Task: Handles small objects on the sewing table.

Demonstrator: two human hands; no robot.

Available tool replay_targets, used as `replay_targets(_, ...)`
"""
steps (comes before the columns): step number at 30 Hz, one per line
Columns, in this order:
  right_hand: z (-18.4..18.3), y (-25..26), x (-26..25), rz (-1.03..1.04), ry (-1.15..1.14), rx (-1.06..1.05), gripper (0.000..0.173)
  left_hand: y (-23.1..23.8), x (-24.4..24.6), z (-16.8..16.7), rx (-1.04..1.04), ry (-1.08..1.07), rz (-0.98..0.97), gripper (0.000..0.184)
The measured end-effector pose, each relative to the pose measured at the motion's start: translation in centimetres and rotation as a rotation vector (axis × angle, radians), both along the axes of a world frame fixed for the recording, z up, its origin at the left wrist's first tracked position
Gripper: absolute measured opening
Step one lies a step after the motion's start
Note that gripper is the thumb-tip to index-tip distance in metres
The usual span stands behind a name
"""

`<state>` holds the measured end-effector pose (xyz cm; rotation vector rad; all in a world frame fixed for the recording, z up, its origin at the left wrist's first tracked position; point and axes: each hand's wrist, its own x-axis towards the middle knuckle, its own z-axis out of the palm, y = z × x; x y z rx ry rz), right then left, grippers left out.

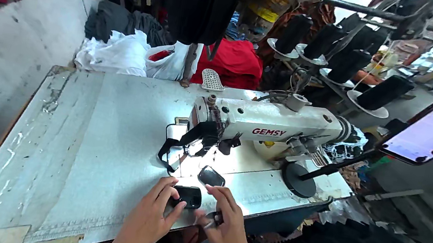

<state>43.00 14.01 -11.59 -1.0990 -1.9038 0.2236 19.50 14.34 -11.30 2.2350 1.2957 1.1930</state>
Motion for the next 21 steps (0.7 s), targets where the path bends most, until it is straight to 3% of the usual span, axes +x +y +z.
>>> replay_targets(4,0.68,-0.11,-0.99,0.075,-0.195,-0.149,0.074,0.02,0.09,0.08,-0.015,0.01,0.004,0.033)
replay_targets(16,0.77,0.32,-0.67,0.099,-0.121,-0.207,0.063,-0.15,0.0,0.41,-0.026,-0.004,-0.016,0.041)
replay_targets(21,0.85,0.23,-0.81,0.08,-0.129,-0.208,0.06,-0.1,0.13,0.22,-0.025,0.019,0.005,0.029)
